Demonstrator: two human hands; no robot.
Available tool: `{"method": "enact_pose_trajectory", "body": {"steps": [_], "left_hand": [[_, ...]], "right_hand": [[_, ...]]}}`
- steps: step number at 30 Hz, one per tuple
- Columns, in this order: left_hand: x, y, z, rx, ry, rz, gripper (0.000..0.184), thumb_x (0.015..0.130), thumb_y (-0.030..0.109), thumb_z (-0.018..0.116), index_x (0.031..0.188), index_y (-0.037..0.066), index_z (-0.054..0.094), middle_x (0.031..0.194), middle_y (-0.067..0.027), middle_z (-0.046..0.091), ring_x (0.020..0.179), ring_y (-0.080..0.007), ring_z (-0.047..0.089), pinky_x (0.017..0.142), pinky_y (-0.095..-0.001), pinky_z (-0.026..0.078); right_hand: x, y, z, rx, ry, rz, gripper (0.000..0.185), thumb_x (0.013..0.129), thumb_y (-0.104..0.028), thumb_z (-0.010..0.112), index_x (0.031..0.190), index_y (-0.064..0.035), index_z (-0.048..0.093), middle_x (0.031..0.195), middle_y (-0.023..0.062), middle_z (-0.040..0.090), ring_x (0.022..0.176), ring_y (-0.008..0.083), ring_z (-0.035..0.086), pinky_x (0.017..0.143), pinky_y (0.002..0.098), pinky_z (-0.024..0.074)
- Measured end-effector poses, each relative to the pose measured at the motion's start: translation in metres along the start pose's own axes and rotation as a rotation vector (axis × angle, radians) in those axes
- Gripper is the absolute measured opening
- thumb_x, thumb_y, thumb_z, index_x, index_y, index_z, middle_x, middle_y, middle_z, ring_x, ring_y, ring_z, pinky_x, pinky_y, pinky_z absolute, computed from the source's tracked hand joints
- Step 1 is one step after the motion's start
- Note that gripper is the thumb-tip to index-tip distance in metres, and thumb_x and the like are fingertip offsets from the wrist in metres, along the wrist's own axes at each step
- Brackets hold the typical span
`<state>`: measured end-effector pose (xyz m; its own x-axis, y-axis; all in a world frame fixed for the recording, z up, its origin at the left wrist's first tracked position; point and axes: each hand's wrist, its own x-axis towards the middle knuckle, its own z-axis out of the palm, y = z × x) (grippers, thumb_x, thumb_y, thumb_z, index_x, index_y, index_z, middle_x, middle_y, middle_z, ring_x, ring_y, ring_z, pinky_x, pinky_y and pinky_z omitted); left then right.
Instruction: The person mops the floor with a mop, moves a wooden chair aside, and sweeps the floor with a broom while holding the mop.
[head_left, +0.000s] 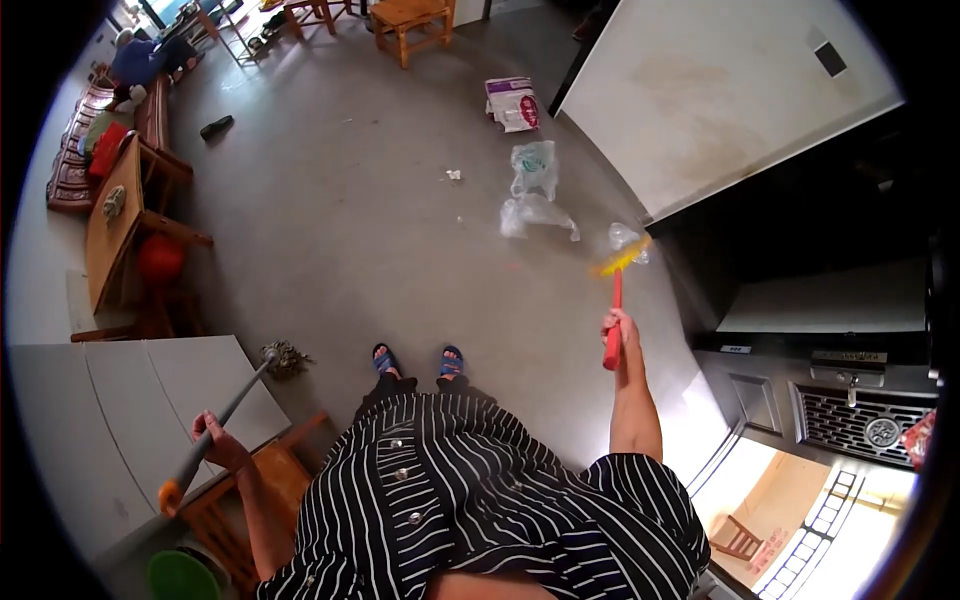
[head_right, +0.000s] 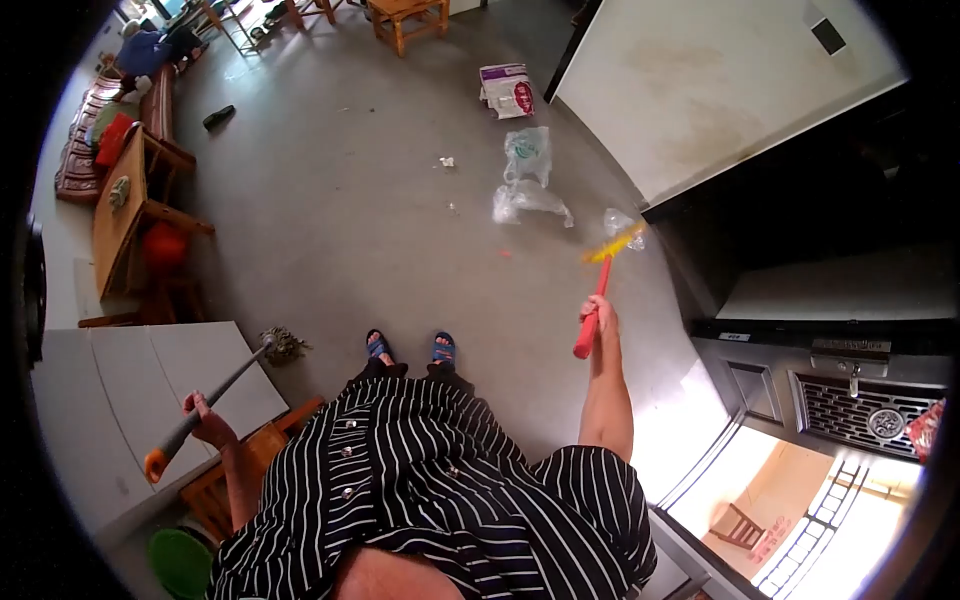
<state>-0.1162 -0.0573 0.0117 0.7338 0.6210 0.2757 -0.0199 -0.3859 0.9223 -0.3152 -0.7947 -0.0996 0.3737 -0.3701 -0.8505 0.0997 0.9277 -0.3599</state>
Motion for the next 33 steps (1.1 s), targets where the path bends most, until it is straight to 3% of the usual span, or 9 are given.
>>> {"method": "enact_pose_trajectory", "body": {"steps": [1, 2, 4, 8, 13, 16, 23, 26, 33], "left_hand": [[0.000, -0.002, -0.002, -0.022, 0.017, -0.014, 0.014, 0.086, 0.013, 0.058, 0.091, 0.000, 0.054, 0.085, -0.0035, 0.054, 0.077, -0.0119, 0.050, 0.073, -0.0244, 0.043], [0.000, -0.002, -0.003, -0.028, 0.020, -0.018, 0.014, 0.086, 0.013, 0.058, 0.091, 0.000, 0.054, 0.084, -0.0037, 0.054, 0.077, -0.0122, 0.051, 0.073, -0.0247, 0.043], [0.007, -0.003, -0.007, -0.044, 0.028, -0.031, 0.014, 0.086, 0.013, 0.057, 0.091, 0.000, 0.054, 0.084, -0.0042, 0.054, 0.077, -0.0129, 0.051, 0.074, -0.0254, 0.042], [0.022, -0.003, -0.006, -0.021, 0.064, -0.001, 0.013, 0.087, 0.011, 0.055, 0.092, -0.001, 0.054, 0.084, -0.0062, 0.056, 0.079, -0.0148, 0.053, 0.077, -0.0274, 0.044], [0.043, 0.011, 0.017, -0.091, 0.092, 0.074, 0.015, 0.086, 0.010, 0.054, 0.093, -0.003, 0.056, 0.085, -0.0091, 0.060, 0.082, -0.0176, 0.057, 0.079, -0.0298, 0.044], [0.055, 0.025, 0.036, -0.094, 0.117, 0.040, 0.015, 0.086, 0.009, 0.053, 0.094, -0.003, 0.056, 0.087, -0.0114, 0.061, 0.084, -0.0191, 0.058, 0.081, -0.0297, 0.045], [0.106, 0.009, 0.048, -0.114, 0.107, 0.036, 0.012, 0.086, 0.006, 0.052, 0.094, -0.002, 0.055, 0.086, -0.0105, 0.060, 0.082, -0.0182, 0.057, 0.082, -0.0306, 0.045], [0.125, -0.003, 0.044, -0.127, 0.096, 0.053, 0.012, 0.084, 0.007, 0.056, 0.093, -0.002, 0.057, 0.085, -0.0107, 0.062, 0.082, -0.0182, 0.059, 0.080, -0.0293, 0.045], [0.111, 0.018, 0.062, -0.086, 0.062, 0.079, 0.009, 0.086, 0.007, 0.053, 0.090, -0.001, 0.055, 0.081, -0.0089, 0.060, 0.078, -0.0165, 0.056, 0.077, -0.0283, 0.045]], "right_hand": [[-0.004, 0.005, 0.006, -0.115, -0.116, 0.072, 0.022, 0.082, -0.006, 0.051, 0.067, -0.0106, 0.035, 0.050, -0.0018, 0.037, 0.039, 0.0090, 0.037, 0.037, 0.0202, 0.0373], [-0.013, 0.013, 0.018, -0.140, -0.072, 0.114, 0.017, 0.082, -0.006, 0.052, 0.072, -0.0096, 0.038, 0.053, -0.0007, 0.039, 0.040, 0.0085, 0.037, 0.036, 0.0198, 0.0372], [-0.040, 0.047, 0.042, -0.410, -0.059, -0.093, 0.010, 0.080, -0.004, 0.051, 0.081, -0.0084, 0.042, 0.058, 0.0007, 0.042, 0.041, 0.0076, 0.038, 0.035, 0.0206, 0.0370], [-0.112, 0.099, 0.097, -0.919, -0.083, -0.165, 0.021, 0.079, -0.003, 0.051, 0.099, -0.0072, 0.046, 0.062, 0.0013, 0.042, 0.043, 0.0082, 0.042, 0.033, 0.0234, 0.0373], [-0.166, 0.119, 0.143, -1.422, -0.123, -0.075, 0.033, 0.077, -0.006, 0.053, 0.109, -0.0070, 0.044, 0.063, 0.0012, 0.041, 0.043, 0.0096, 0.043, 0.030, 0.0250, 0.0371], [-0.170, 0.129, 0.159, -1.566, -0.219, 0.103, 0.045, 0.078, -0.008, 0.056, 0.121, -0.0101, 0.042, 0.061, -0.0001, 0.042, 0.043, 0.0082, 0.044, 0.032, 0.0231, 0.0377], [-0.160, 0.157, 0.180, -1.865, -0.086, 0.375, 0.030, 0.078, -0.010, 0.058, 0.104, -0.0038, 0.046, 0.060, 0.0038, 0.045, 0.043, 0.0128, 0.046, 0.034, 0.0268, 0.0387], [-0.121, 0.147, 0.171, -2.008, -0.018, 0.389, 0.029, 0.077, -0.009, 0.058, 0.102, -0.0006, 0.046, 0.060, 0.0065, 0.047, 0.044, 0.0164, 0.047, 0.035, 0.0300, 0.0398], [-0.010, 0.079, 0.198, -1.916, 0.178, 0.218, 0.030, 0.078, -0.008, 0.060, 0.102, 0.0019, 0.046, 0.057, 0.0092, 0.048, 0.040, 0.0203, 0.048, 0.033, 0.0338, 0.0414]]}}
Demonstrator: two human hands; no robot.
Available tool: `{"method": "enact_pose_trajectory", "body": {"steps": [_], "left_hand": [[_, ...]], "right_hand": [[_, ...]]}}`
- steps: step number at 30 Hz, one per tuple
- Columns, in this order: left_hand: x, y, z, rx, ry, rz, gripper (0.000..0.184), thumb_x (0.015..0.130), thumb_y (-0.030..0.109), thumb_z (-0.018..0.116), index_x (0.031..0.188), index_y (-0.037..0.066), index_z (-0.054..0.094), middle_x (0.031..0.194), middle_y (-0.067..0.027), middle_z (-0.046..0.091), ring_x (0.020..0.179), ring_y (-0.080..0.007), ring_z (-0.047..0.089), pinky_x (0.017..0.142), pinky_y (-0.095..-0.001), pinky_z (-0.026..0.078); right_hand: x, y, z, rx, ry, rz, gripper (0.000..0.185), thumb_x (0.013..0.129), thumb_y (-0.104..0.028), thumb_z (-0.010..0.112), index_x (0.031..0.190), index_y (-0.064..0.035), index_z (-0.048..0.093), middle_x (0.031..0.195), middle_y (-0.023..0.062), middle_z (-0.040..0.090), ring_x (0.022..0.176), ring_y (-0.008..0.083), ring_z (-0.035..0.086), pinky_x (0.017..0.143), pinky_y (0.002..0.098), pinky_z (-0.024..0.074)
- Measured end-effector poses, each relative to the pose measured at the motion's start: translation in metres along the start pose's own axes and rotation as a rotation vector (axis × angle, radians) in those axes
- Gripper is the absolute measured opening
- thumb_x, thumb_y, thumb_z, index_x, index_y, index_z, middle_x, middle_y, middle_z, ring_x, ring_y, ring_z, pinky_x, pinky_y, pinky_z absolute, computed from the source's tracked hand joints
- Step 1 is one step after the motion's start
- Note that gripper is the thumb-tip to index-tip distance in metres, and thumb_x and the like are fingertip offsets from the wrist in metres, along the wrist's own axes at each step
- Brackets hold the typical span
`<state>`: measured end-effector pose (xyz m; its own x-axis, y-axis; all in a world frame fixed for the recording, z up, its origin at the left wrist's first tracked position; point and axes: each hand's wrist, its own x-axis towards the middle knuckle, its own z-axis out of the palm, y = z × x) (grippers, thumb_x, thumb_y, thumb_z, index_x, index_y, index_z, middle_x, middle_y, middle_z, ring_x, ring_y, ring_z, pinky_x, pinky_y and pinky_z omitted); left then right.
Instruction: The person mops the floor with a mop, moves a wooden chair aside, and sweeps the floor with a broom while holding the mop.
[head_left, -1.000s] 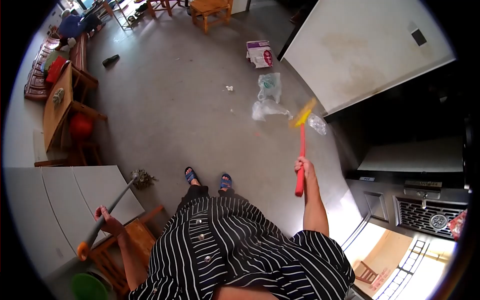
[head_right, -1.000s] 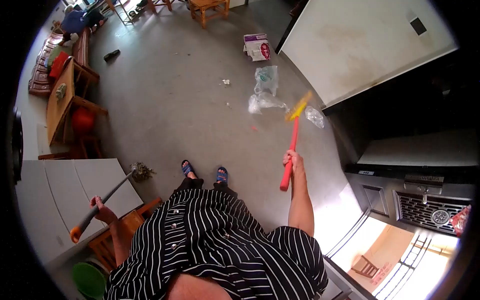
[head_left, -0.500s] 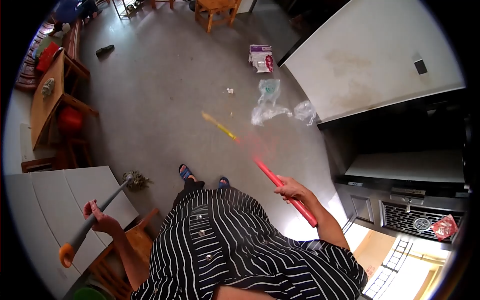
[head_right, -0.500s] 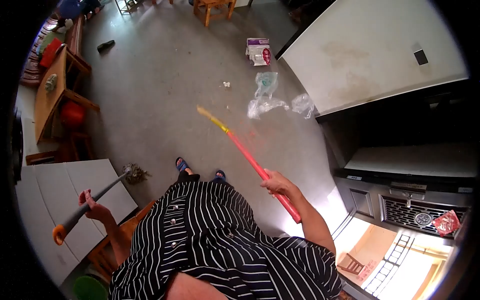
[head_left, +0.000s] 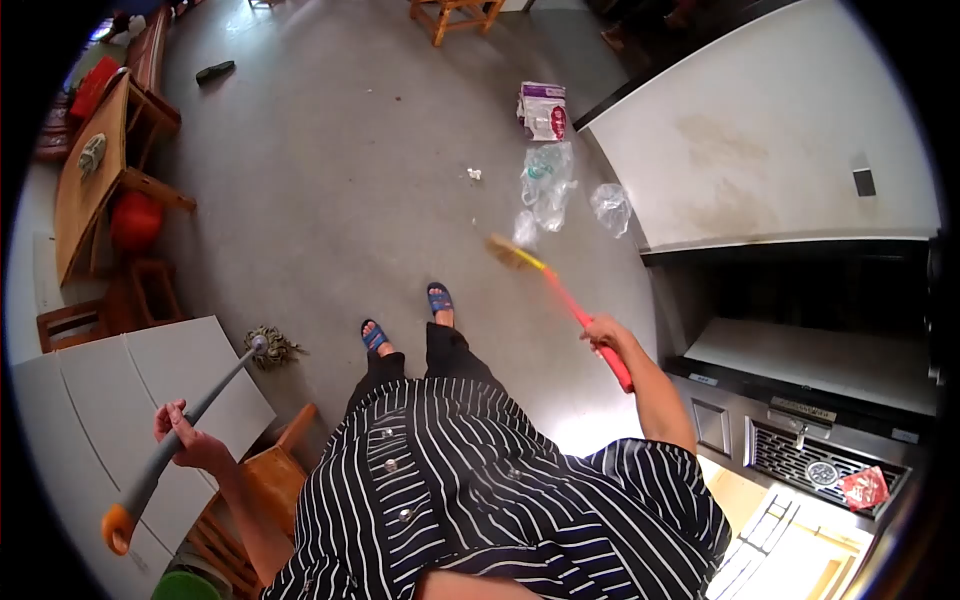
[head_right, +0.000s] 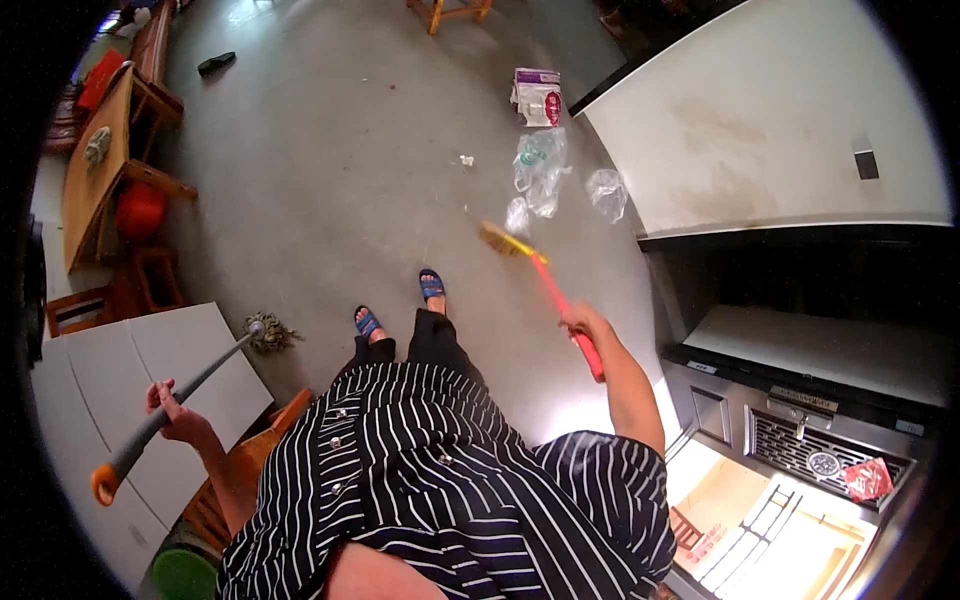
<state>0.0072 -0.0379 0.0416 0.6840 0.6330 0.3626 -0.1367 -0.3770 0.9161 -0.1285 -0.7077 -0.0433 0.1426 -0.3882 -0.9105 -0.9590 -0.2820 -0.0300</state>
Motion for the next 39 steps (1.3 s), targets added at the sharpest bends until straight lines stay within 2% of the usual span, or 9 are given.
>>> {"method": "enact_pose_trajectory", "body": {"steps": [9, 19, 26, 28, 30, 31, 33, 34, 39], "left_hand": [[-0.027, 0.037, 0.033, 0.088, 0.029, -0.060, 0.009, 0.087, 0.008, 0.052, 0.089, -0.001, 0.053, 0.080, -0.0072, 0.056, 0.076, -0.0150, 0.052, 0.076, -0.0283, 0.042], [-0.042, 0.046, 0.056, 0.085, -0.014, -0.077, 0.010, 0.087, 0.008, 0.051, 0.090, -0.001, 0.052, 0.080, -0.0060, 0.053, 0.073, -0.0134, 0.049, 0.072, -0.0267, 0.042], [-0.027, 0.036, 0.047, 0.068, -0.050, -0.073, 0.008, 0.086, 0.007, 0.050, 0.091, 0.001, 0.051, 0.076, -0.0043, 0.051, 0.069, -0.0118, 0.047, 0.068, -0.0255, 0.042], [-0.022, 0.036, 0.043, 0.073, -0.050, -0.073, 0.008, 0.086, 0.007, 0.050, 0.091, 0.001, 0.050, 0.074, -0.0036, 0.050, 0.069, -0.0113, 0.047, 0.067, -0.0251, 0.042], [-0.019, 0.029, 0.034, 0.072, -0.032, -0.087, 0.008, 0.087, 0.008, 0.050, 0.091, 0.001, 0.050, 0.073, -0.0038, 0.050, 0.069, -0.0115, 0.047, 0.068, -0.0256, 0.042], [-0.018, 0.026, 0.030, 0.069, -0.022, -0.096, 0.008, 0.087, 0.008, 0.050, 0.091, 0.001, 0.050, 0.073, -0.0039, 0.050, 0.069, -0.0116, 0.047, 0.068, -0.0258, 0.042], [-0.027, 0.033, 0.026, 0.064, 0.001, -0.091, 0.008, 0.087, 0.008, 0.050, 0.090, 0.001, 0.050, 0.073, -0.0041, 0.050, 0.068, -0.0119, 0.047, 0.069, -0.0265, 0.043], [-0.027, 0.034, 0.026, 0.055, 0.011, -0.087, 0.008, 0.087, 0.009, 0.050, 0.090, 0.001, 0.050, 0.072, -0.0042, 0.050, 0.068, -0.0120, 0.047, 0.069, -0.0268, 0.043], [-0.032, 0.032, 0.022, 0.045, -0.013, -0.047, 0.009, 0.088, 0.008, 0.050, 0.089, 0.000, 0.049, 0.072, -0.0042, 0.049, 0.067, -0.0123, 0.046, 0.069, -0.0275, 0.043]], "right_hand": [[-0.048, -0.007, -0.034, 0.190, 0.264, -0.276, 0.048, 0.072, 0.000, 0.055, 0.118, -0.0017, 0.042, 0.057, 0.0074, 0.047, 0.039, 0.0188, 0.048, 0.031, 0.0343, 0.0422], [-0.098, -0.087, 0.041, 0.365, -0.537, -0.380, 0.039, 0.080, -0.005, 0.053, 0.118, -0.0094, 0.046, 0.056, -0.0031, 0.040, 0.039, 0.0063, 0.040, 0.030, 0.0225, 0.0368], [0.005, -0.204, 0.137, 0.454, -0.784, -0.249, 0.010, 0.075, -0.005, 0.060, 0.082, -0.0044, 0.053, 0.055, 0.0022, 0.048, 0.043, 0.0118, 0.047, 0.036, 0.0264, 0.0416], [0.082, -0.196, 0.174, 0.453, -0.579, -0.864, 0.008, 0.075, -0.005, 0.061, 0.081, -0.0038, 0.056, 0.057, 0.0023, 0.051, 0.046, 0.0122, 0.049, 0.039, 0.0261, 0.0432], [0.071, -0.206, 0.139, 0.625, -0.766, -0.586, 0.009, 0.074, -0.004, 0.062, 0.082, -0.0035, 0.060, 0.062, 0.0026, 0.055, 0.051, 0.0132, 0.053, 0.043, 0.0255, 0.0456], [0.082, -0.196, 0.131, 0.463, -0.469, -0.982, 0.009, 0.074, -0.011, 0.063, 0.076, -0.0042, 0.057, 0.061, 0.0015, 0.053, 0.052, 0.0103, 0.052, 0.044, 0.0245, 0.0427], [0.069, -0.186, 0.090, 0.417, -0.294, -0.975, 0.013, 0.074, -0.014, 0.063, 0.073, -0.0035, 0.055, 0.057, 0.0024, 0.051, 0.048, 0.0113, 0.051, 0.042, 0.0258, 0.0424], [0.034, -0.199, 0.055, 0.538, -0.419, -0.592, 0.010, 0.074, -0.008, 0.062, 0.075, -0.0022, 0.055, 0.054, 0.0045, 0.051, 0.043, 0.0153, 0.051, 0.039, 0.0281, 0.0450], [0.053, -0.190, -0.003, 0.486, -0.116, -0.245, 0.010, 0.074, -0.006, 0.057, 0.078, -0.0009, 0.049, 0.051, 0.0056, 0.047, 0.040, 0.0158, 0.048, 0.037, 0.0326, 0.0431]]}}
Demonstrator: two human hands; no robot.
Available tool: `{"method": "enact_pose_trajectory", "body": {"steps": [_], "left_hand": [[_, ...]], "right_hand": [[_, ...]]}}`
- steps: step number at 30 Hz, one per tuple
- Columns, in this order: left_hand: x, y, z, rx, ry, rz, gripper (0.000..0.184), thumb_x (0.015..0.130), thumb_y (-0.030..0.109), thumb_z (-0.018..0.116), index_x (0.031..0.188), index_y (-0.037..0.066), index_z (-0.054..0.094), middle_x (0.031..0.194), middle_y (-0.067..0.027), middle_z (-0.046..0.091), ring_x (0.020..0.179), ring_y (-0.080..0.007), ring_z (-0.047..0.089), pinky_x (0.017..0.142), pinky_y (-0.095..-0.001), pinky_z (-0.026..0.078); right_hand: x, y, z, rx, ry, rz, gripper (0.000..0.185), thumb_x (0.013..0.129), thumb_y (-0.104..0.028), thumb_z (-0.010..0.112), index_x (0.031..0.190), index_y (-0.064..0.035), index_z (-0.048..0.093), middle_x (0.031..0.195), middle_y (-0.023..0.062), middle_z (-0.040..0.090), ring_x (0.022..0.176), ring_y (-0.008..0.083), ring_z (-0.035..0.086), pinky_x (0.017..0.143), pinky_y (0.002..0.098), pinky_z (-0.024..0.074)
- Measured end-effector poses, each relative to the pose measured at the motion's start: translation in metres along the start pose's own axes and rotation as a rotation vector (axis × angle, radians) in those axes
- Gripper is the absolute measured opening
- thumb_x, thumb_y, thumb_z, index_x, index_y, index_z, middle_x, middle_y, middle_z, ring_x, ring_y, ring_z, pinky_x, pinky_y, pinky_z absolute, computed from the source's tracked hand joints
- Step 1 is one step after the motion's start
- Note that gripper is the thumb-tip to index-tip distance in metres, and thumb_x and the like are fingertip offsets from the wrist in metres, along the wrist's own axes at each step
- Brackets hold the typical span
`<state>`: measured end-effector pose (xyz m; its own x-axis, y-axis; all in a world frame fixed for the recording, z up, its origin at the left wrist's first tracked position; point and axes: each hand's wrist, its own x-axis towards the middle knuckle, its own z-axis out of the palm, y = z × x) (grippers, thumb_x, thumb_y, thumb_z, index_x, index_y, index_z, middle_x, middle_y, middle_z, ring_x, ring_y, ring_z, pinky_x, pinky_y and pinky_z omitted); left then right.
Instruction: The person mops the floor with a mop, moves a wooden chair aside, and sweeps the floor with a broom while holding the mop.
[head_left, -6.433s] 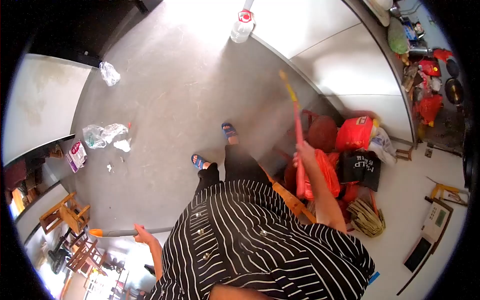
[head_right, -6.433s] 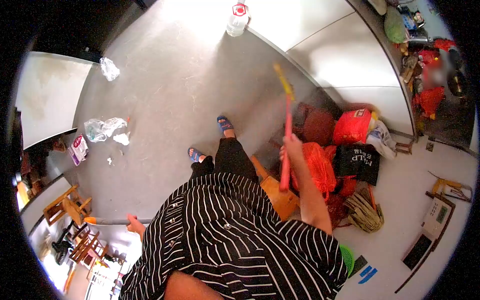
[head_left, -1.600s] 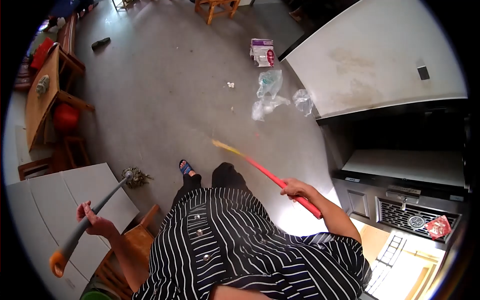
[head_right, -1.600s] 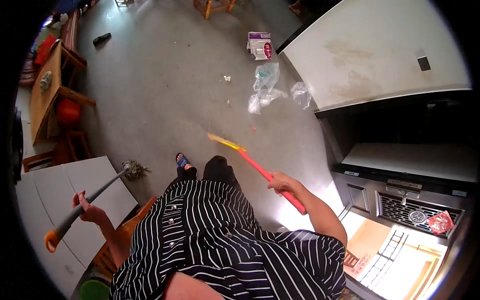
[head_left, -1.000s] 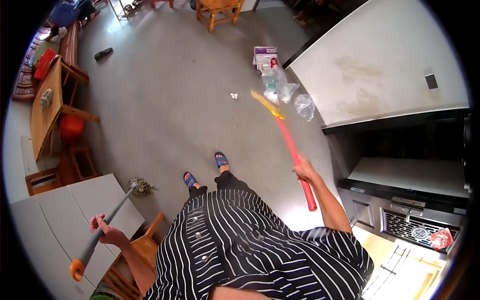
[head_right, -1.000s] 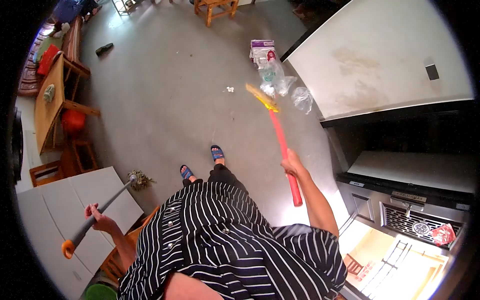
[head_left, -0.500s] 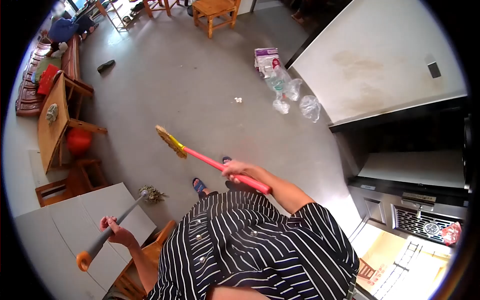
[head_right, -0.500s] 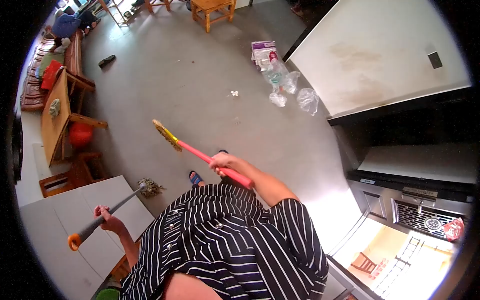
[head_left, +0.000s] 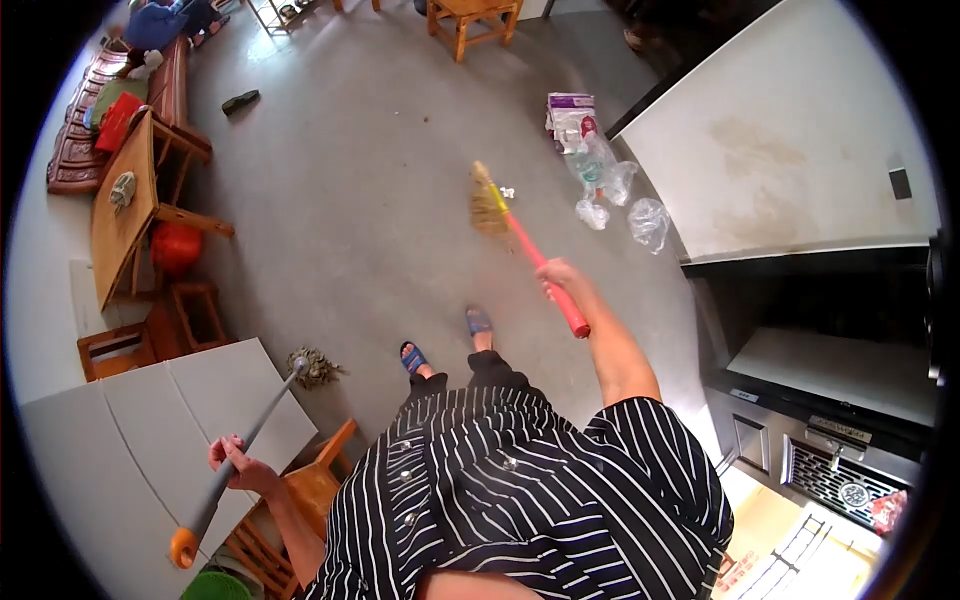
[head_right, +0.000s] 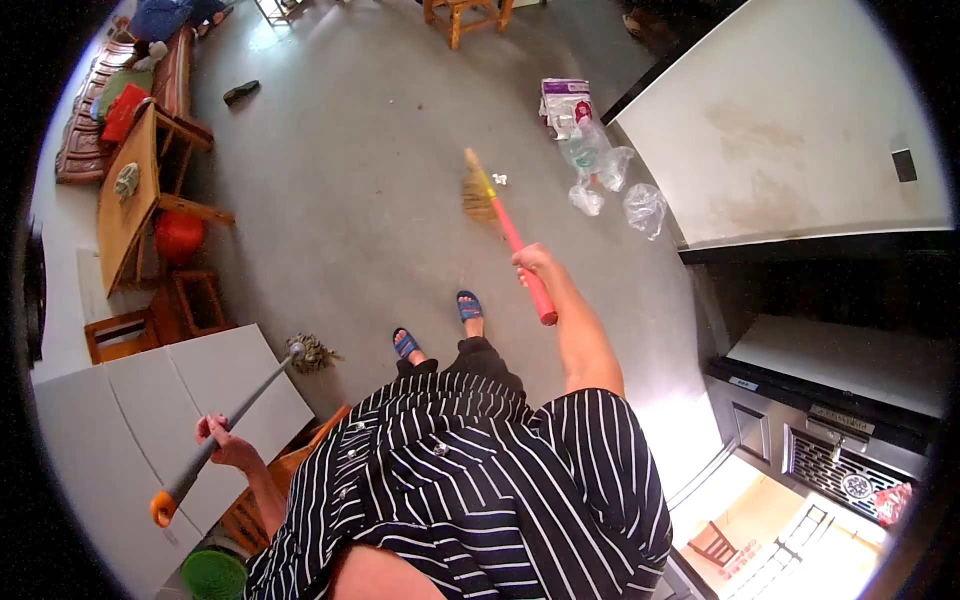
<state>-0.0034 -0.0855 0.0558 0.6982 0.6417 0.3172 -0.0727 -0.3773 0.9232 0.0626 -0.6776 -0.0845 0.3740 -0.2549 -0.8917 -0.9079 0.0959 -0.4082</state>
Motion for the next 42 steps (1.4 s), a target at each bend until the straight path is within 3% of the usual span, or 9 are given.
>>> {"method": "enact_pose_trajectory", "body": {"steps": [3, 7, 13, 16, 20, 27, 33, 38, 42], "left_hand": [[0.000, 0.002, 0.007, 0.001, -0.001, -0.005, 0.009, 0.088, 0.008, 0.050, 0.090, -0.001, 0.050, 0.073, -0.0045, 0.049, 0.068, -0.0121, 0.046, 0.070, -0.0271, 0.043], [0.000, -0.005, 0.014, -0.023, -0.001, -0.014, 0.010, 0.088, 0.008, 0.050, 0.092, -0.001, 0.051, 0.076, -0.0052, 0.051, 0.069, -0.0118, 0.046, 0.069, -0.0260, 0.043], [-0.004, 0.004, 0.044, 0.008, -0.001, -0.018, 0.010, 0.087, 0.008, 0.051, 0.094, 0.001, 0.053, 0.078, -0.0042, 0.052, 0.071, -0.0103, 0.048, 0.067, -0.0243, 0.043], [-0.008, 0.007, 0.062, 0.029, -0.035, -0.013, 0.011, 0.087, 0.009, 0.052, 0.095, 0.001, 0.053, 0.077, -0.0037, 0.052, 0.069, -0.0102, 0.048, 0.066, -0.0239, 0.043], [-0.003, 0.006, 0.078, 0.036, -0.069, 0.003, 0.010, 0.087, 0.008, 0.052, 0.093, 0.001, 0.053, 0.074, -0.0031, 0.051, 0.067, -0.0100, 0.047, 0.063, -0.0233, 0.043], [-0.004, -0.002, 0.076, 0.053, -0.074, 0.021, 0.010, 0.086, 0.010, 0.053, 0.092, 0.001, 0.053, 0.073, -0.0026, 0.050, 0.066, -0.0099, 0.046, 0.062, -0.0232, 0.041], [-0.015, 0.000, 0.067, 0.015, -0.027, -0.004, 0.011, 0.086, 0.010, 0.054, 0.091, 0.000, 0.052, 0.076, -0.0025, 0.050, 0.069, -0.0106, 0.045, 0.065, -0.0245, 0.041], [-0.008, -0.037, 0.051, 0.135, 0.074, -0.062, 0.014, 0.085, 0.011, 0.054, 0.093, -0.001, 0.054, 0.086, -0.0029, 0.052, 0.077, -0.0121, 0.046, 0.071, -0.0257, 0.040], [0.000, -0.042, 0.030, 0.237, 0.252, -0.184, 0.016, 0.083, 0.012, 0.057, 0.093, 0.000, 0.054, 0.088, -0.0036, 0.052, 0.082, -0.0134, 0.047, 0.076, -0.0275, 0.040]], "right_hand": [[-0.007, 0.020, -0.022, -0.055, 0.100, -0.080, 0.012, 0.074, -0.007, 0.055, 0.084, -0.0054, 0.049, 0.053, 0.0027, 0.044, 0.040, 0.0141, 0.046, 0.033, 0.0316, 0.0418], [-0.070, 0.059, -0.065, -0.006, 0.000, -0.117, 0.015, 0.076, -0.005, 0.053, 0.090, -0.0059, 0.048, 0.054, 0.0027, 0.044, 0.040, 0.0120, 0.045, 0.032, 0.0291, 0.0420], [-0.179, 0.105, -0.072, 0.066, -0.173, 0.051, 0.026, 0.077, -0.007, 0.056, 0.103, -0.0071, 0.052, 0.062, 0.0012, 0.047, 0.041, 0.0074, 0.044, 0.032, 0.0235, 0.0390], [-0.175, 0.121, -0.072, 0.027, -0.252, 0.137, 0.030, 0.076, -0.005, 0.056, 0.105, -0.0058, 0.051, 0.058, 0.0001, 0.044, 0.040, 0.0081, 0.043, 0.031, 0.0250, 0.0386], [-0.142, 0.134, -0.084, -0.126, -0.259, 0.151, 0.020, 0.075, -0.007, 0.059, 0.094, -0.0046, 0.052, 0.056, -0.0013, 0.043, 0.040, 0.0081, 0.044, 0.032, 0.0234, 0.0384], [-0.080, 0.133, -0.115, -0.088, 0.045, 0.122, 0.020, 0.074, -0.005, 0.056, 0.092, -0.0023, 0.048, 0.055, 0.0033, 0.044, 0.038, 0.0135, 0.045, 0.031, 0.0288, 0.0394], [-0.121, 0.122, -0.114, -0.259, 0.218, -0.044, 0.025, 0.076, -0.003, 0.051, 0.100, -0.0003, 0.047, 0.059, 0.0055, 0.046, 0.041, 0.0152, 0.047, 0.033, 0.0316, 0.0414], [-0.150, 0.075, -0.097, 0.054, -0.035, -0.030, 0.034, 0.077, -0.002, 0.052, 0.110, -0.0085, 0.048, 0.060, 0.0026, 0.044, 0.040, 0.0091, 0.043, 0.031, 0.0245, 0.0379], [-0.136, 0.030, -0.026, 0.201, -0.272, 0.108, 0.035, 0.079, 0.001, 0.050, 0.112, -0.0112, 0.047, 0.060, 0.0009, 0.042, 0.040, 0.0054, 0.036, 0.031, 0.0194, 0.0318]]}}
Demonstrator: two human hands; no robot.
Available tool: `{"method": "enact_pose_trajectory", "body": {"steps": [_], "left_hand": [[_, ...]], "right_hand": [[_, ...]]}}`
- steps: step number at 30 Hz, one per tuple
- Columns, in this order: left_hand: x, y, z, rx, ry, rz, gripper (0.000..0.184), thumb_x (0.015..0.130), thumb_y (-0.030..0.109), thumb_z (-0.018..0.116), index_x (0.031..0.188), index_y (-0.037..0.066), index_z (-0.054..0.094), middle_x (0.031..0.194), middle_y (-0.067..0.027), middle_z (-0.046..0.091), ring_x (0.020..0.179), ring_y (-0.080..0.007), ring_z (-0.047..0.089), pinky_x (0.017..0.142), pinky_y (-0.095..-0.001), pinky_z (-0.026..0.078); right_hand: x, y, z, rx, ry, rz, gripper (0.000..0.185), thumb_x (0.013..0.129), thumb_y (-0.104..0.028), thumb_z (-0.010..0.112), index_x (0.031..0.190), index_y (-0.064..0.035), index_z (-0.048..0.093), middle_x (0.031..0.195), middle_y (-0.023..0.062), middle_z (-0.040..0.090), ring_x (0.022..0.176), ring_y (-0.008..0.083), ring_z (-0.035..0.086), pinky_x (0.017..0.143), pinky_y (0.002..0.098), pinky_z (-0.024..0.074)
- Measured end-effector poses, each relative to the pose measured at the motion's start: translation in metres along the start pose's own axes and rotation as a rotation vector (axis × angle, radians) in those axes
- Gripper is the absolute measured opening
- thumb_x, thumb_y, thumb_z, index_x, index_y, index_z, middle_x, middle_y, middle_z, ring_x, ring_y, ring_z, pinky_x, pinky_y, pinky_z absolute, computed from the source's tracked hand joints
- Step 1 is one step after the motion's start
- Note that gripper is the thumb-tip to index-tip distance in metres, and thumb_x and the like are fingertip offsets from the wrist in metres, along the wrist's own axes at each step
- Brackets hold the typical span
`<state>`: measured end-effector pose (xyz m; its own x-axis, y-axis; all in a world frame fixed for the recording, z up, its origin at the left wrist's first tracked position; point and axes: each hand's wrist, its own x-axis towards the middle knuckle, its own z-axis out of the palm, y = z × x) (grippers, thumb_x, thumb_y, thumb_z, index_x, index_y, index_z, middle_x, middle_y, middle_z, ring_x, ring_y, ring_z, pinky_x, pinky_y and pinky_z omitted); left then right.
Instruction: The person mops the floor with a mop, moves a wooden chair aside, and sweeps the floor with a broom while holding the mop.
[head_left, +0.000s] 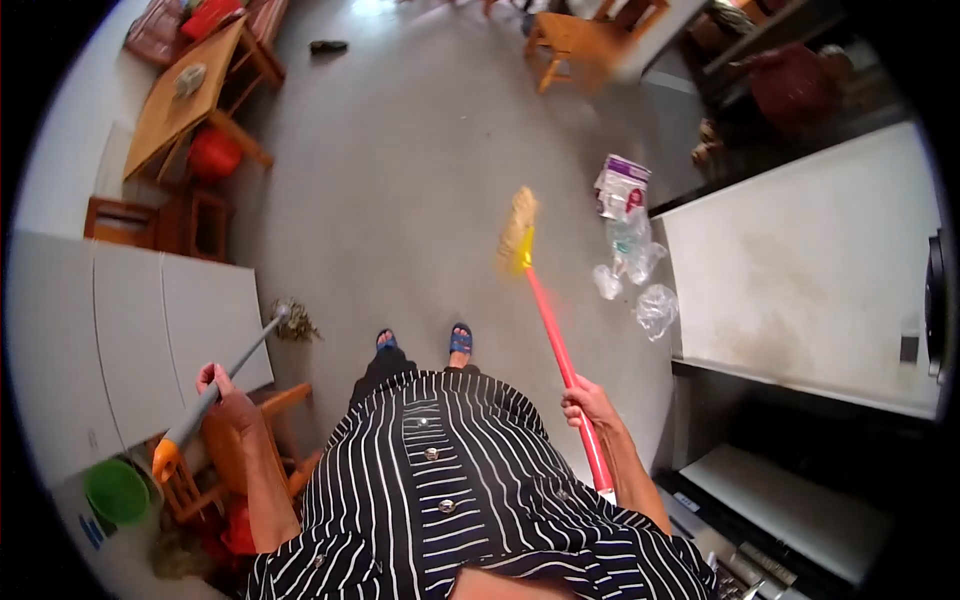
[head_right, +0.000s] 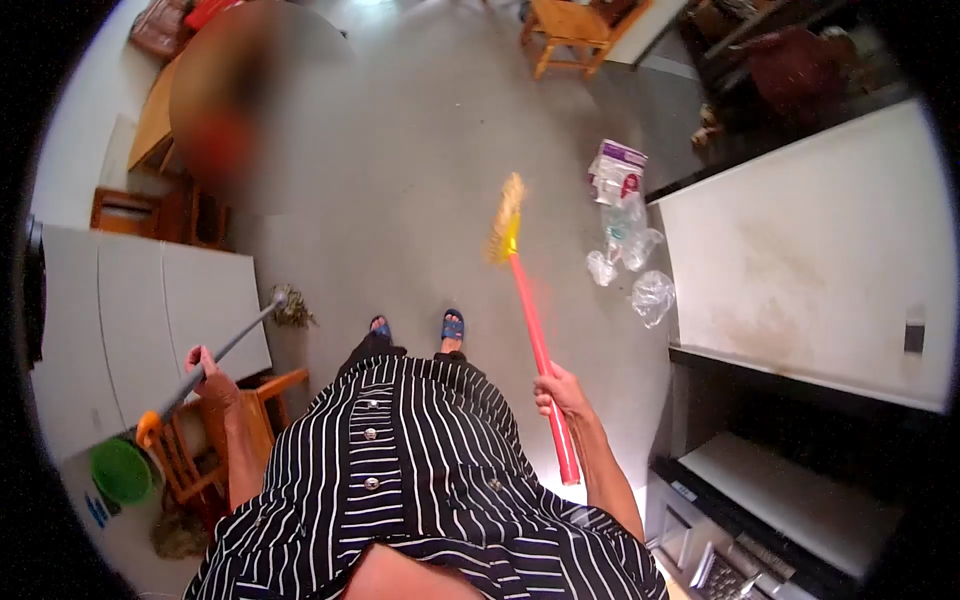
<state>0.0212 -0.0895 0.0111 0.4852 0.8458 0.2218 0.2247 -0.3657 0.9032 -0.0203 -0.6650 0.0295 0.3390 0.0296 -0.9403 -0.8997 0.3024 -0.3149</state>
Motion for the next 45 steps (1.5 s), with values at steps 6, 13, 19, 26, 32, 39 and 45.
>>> {"method": "enact_pose_trajectory", "body": {"steps": [6, 13, 19, 26, 32, 39, 45], "left_hand": [[-0.026, 0.037, -0.034, 0.143, 0.116, -0.088, 0.018, 0.086, 0.017, 0.053, 0.093, 0.000, 0.053, 0.086, -0.0043, 0.051, 0.082, -0.0159, 0.046, 0.079, -0.0291, 0.039], [-0.022, 0.076, -0.023, 0.127, 0.213, -0.038, 0.011, 0.081, 0.009, 0.053, 0.085, -0.001, 0.054, 0.080, -0.0065, 0.053, 0.078, -0.0155, 0.049, 0.073, -0.0270, 0.041], [-0.005, 0.109, -0.023, 0.064, 0.230, 0.079, 0.007, 0.080, 0.004, 0.050, 0.082, -0.002, 0.052, 0.073, -0.0079, 0.056, 0.070, -0.0166, 0.053, 0.070, -0.0279, 0.045], [-0.001, 0.134, -0.018, -0.066, 0.231, 0.084, 0.008, 0.078, 0.001, 0.047, 0.084, -0.003, 0.050, 0.070, -0.0086, 0.054, 0.069, -0.0178, 0.053, 0.072, -0.0302, 0.045], [-0.016, 0.129, -0.047, -0.233, 0.247, 0.150, 0.008, 0.080, 0.002, 0.046, 0.087, -0.002, 0.049, 0.066, -0.0046, 0.048, 0.064, -0.0147, 0.047, 0.073, -0.0324, 0.044], [-0.006, 0.125, -0.032, -0.362, 0.322, 0.056, 0.005, 0.083, 0.005, 0.048, 0.080, 0.001, 0.047, 0.062, 0.0003, 0.038, 0.057, -0.0108, 0.036, 0.060, -0.0267, 0.037], [-0.037, 0.125, -0.042, -0.348, 0.374, 0.105, 0.006, 0.084, 0.004, 0.048, 0.080, 0.001, 0.047, 0.061, 0.0003, 0.039, 0.057, -0.0100, 0.036, 0.058, -0.0253, 0.037]], "right_hand": [[0.087, -0.049, 0.084, -0.255, -0.332, 0.101, 0.024, 0.080, -0.003, 0.050, 0.103, -0.0100, 0.046, 0.059, -0.0004, 0.041, 0.038, 0.0055, 0.038, 0.030, 0.0197, 0.0348], [0.209, -0.089, 0.223, -0.601, -0.577, 0.037, 0.013, 0.080, -0.007, 0.053, 0.092, -0.0034, 0.049, 0.059, -0.0006, 0.044, 0.046, 0.0065, 0.042, 0.036, 0.0207, 0.0351], [0.203, -0.146, 0.194, -0.346, -0.509, -0.198, 0.010, 0.077, -0.008, 0.061, 0.078, -0.0041, 0.052, 0.061, -0.0010, 0.047, 0.047, 0.0082, 0.047, 0.039, 0.0233, 0.0394], [0.171, -0.180, 0.067, -0.123, -0.174, -0.303, 0.015, 0.081, -0.014, 0.057, 0.076, -0.0034, 0.049, 0.060, -0.0005, 0.046, 0.047, 0.0069, 0.044, 0.042, 0.0176, 0.0362], [0.204, -0.161, 0.003, -0.222, 0.118, -0.133, 0.006, 0.075, -0.003, 0.052, 0.072, -0.0025, 0.047, 0.052, 0.0037, 0.046, 0.040, 0.0129, 0.044, 0.035, 0.0251, 0.0396], [0.148, -0.165, 0.050, -0.085, -0.084, -0.131, 0.013, 0.079, -0.002, 0.053, 0.085, -0.0078, 0.044, 0.059, 0.0037, 0.044, 0.041, 0.0099, 0.043, 0.034, 0.0241, 0.0374], [0.161, -0.183, 0.113, 0.125, -0.559, 0.036, 0.013, 0.086, -0.007, 0.053, 0.092, -0.0111, 0.043, 0.064, 0.0016, 0.043, 0.043, 0.0046, 0.037, 0.034, 0.0182, 0.0312]]}}
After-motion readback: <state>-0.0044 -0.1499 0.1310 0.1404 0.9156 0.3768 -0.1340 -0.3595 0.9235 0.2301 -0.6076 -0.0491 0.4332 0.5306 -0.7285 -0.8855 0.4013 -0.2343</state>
